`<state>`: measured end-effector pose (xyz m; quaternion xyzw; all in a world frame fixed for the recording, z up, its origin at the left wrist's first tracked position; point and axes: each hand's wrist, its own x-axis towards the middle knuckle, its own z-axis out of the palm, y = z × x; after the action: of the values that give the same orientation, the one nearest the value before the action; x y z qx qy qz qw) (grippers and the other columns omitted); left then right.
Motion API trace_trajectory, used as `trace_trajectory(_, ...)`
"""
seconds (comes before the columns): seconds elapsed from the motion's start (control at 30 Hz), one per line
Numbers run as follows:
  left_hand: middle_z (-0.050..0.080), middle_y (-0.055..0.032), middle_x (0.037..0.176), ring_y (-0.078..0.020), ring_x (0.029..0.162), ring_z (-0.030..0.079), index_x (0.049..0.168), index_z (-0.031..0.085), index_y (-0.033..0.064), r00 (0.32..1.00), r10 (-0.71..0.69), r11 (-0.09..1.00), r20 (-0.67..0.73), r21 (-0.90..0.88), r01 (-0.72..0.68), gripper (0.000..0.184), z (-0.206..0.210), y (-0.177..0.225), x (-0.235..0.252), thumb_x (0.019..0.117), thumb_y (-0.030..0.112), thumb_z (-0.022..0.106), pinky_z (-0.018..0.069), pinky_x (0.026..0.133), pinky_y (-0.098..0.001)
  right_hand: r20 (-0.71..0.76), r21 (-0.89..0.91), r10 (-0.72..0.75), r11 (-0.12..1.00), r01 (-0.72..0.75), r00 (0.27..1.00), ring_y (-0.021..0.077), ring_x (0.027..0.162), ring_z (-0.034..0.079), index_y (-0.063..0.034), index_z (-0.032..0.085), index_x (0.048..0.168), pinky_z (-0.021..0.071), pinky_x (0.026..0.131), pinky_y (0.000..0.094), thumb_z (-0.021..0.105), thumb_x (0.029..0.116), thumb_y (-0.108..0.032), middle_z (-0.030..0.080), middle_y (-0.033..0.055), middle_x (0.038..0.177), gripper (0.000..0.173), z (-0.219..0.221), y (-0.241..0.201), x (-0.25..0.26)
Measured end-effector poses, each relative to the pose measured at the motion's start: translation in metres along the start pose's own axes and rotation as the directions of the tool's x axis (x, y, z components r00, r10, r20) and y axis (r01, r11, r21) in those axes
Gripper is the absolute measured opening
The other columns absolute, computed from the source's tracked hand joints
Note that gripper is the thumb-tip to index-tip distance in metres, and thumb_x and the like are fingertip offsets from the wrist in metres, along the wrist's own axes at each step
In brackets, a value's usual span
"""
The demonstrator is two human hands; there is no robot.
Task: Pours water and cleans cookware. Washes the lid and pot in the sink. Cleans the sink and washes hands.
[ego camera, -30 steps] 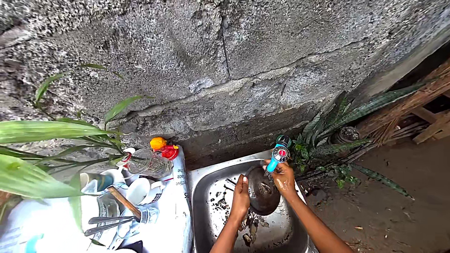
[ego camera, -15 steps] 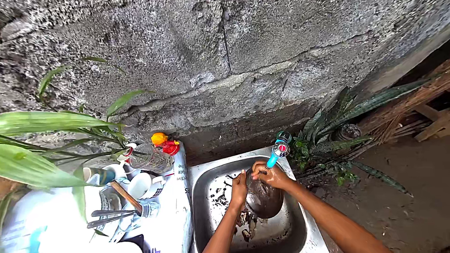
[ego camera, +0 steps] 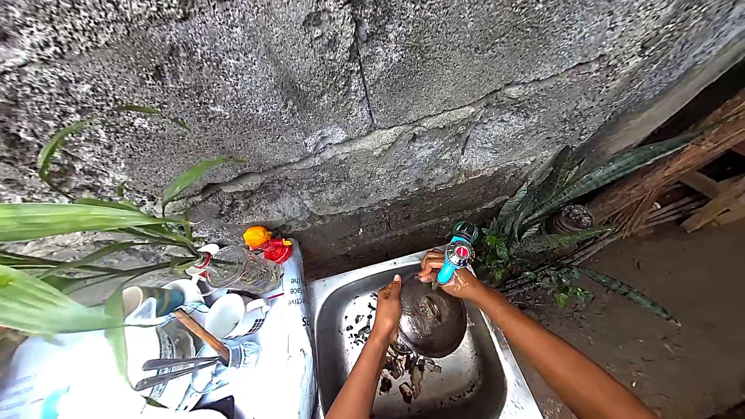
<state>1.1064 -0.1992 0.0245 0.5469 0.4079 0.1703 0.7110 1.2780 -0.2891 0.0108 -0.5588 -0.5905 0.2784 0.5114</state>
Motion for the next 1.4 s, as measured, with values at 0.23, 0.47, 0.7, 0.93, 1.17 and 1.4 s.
trace_trajectory(0.23,0.071,-0.0132,0.097,-0.0169,0.09,0.068,0.108,0.068,-0.0038,0.991,0.069,0.994,-0.113,-0.072,-0.078,0.042,-0.01,-0.008,-0.001,0.1121,0.026,0.039,0.057,0.085,-0.0373,-0.083,-0.125,0.158,0.978,-0.168,0.984,0.0272,0.109,0.065,0.006,0.073,0.097,0.0483,0.103,0.0419,0.068,0.091,-0.012,0.071,0.0186,0.104,0.02,-0.008,0.004,-0.003)
trace_trajectory(0.47,0.065,-0.0152,0.114,-0.0243,0.096,0.07,0.139,0.04,0.0037,0.994,-0.084,0.801,-0.067,-0.598,0.027,0.037,-0.017,-0.019,-0.037,0.1031,-0.003,0.049,0.0602,0.084,-0.043,-0.771,0.364,0.437,0.899,-0.243,0.463,0.0027,0.08,0.066,0.0044,0.067,0.104,0.0564,0.077,0.0209,0.063,0.09,0.003,0.069,0.0032,0.088,0.015,0.027,-0.011,-0.02)
trace_trajectory(0.7,0.068,-0.0221,0.115,-0.0381,0.101,0.07,0.128,0.051,0.0043,0.962,-0.259,0.414,0.082,-0.891,0.187,0.025,-0.015,-0.041,-0.06,0.1063,0.009,0.039,0.0593,0.084,-0.0546,-0.65,0.303,0.571,0.8,-0.518,0.501,0.023,0.099,0.067,0.0043,0.071,0.111,0.0548,0.092,0.0409,0.065,0.0962,-0.007,0.07,0.0177,0.106,0.02,0.07,0.0,-0.043)
trace_trajectory(0.93,0.065,-0.0136,0.122,-0.02,0.109,0.065,0.14,0.046,0.0036,0.973,-0.218,0.842,-0.073,-0.518,0.149,0.052,-0.003,-0.032,-0.045,0.1114,0.044,0.029,0.0549,0.094,-0.0378,-0.676,0.024,0.214,0.963,-0.269,0.705,0.0162,0.094,0.069,-0.0016,0.079,0.094,0.0586,0.085,0.0277,0.073,0.0876,-0.008,0.071,0.0123,0.101,0.011,0.132,-0.029,-0.058)
trace_trajectory(1.17,0.068,-0.0077,0.085,-0.0146,0.077,0.069,0.107,0.056,0.0023,0.975,-0.172,0.799,-0.137,-0.598,0.057,0.031,0.02,-0.031,-0.049,0.1118,0.027,0.038,0.0603,0.072,-0.0309,-0.685,-0.054,0.159,0.962,-0.267,0.711,0.0214,0.099,0.069,0.0008,0.077,0.088,0.0579,0.091,0.0346,0.068,0.0874,-0.002,0.072,0.014,0.101,0.009,0.122,-0.036,-0.047)
trace_trajectory(1.4,0.065,-0.0039,0.072,-0.0116,0.066,0.066,0.092,0.059,0.0043,0.983,-0.131,0.837,-0.131,-0.546,0.038,0.042,0.023,-0.027,-0.047,0.1123,0.031,0.034,0.058,0.065,-0.0281,-0.665,-0.077,0.062,0.985,-0.151,0.744,0.0177,0.098,0.07,0.001,0.076,0.087,0.0576,0.091,0.0299,0.066,0.0886,-0.003,0.073,0.0127,0.099,0.011,0.128,-0.037,-0.051)
